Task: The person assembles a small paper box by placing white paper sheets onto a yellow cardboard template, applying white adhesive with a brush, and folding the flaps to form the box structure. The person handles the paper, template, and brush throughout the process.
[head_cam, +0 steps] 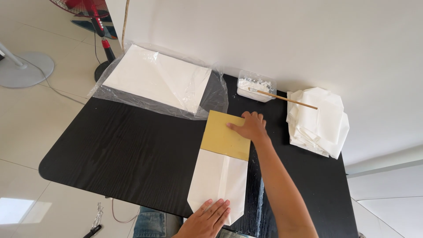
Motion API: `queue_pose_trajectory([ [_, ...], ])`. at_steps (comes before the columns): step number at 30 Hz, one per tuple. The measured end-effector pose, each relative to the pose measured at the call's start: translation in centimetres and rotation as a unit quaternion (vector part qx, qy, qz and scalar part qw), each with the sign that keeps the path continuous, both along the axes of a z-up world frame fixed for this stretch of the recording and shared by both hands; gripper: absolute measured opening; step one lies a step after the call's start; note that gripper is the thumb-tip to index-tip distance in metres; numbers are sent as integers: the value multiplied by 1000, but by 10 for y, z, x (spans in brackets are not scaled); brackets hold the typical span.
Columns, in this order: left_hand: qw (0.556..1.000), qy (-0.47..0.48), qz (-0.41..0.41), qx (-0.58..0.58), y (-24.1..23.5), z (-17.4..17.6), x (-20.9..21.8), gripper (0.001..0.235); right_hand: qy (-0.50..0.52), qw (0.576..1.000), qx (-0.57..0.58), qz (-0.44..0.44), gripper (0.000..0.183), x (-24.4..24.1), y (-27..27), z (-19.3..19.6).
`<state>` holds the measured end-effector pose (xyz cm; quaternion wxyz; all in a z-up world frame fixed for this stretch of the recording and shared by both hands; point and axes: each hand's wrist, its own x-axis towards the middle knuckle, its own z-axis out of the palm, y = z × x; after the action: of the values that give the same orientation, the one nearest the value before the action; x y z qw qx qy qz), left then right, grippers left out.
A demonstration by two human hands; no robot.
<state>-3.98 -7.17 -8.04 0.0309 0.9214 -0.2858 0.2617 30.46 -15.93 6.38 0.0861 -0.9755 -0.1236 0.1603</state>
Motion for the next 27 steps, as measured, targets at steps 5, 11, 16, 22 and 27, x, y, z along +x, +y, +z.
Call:
queue_pose_trajectory([
  [5,999,18,25,21,4,16,-8,58,-49,998,27,24,71,-36,-12,71],
  [11,996,23,41,80,5,24,-15,135,13,992,116,43,28,-138,-39,135],
  [16,995,34,61,69,11,35,-19,149,285,941,6,181,66,-162,-46,127],
  [22,968,196,-124,-93,33,80,-38,69,78,989,65,111,77,-123,-18,36],
  [27,854,309,53,-414,31,72,-65,35,34,993,51,104,111,-111,-3,5],
])
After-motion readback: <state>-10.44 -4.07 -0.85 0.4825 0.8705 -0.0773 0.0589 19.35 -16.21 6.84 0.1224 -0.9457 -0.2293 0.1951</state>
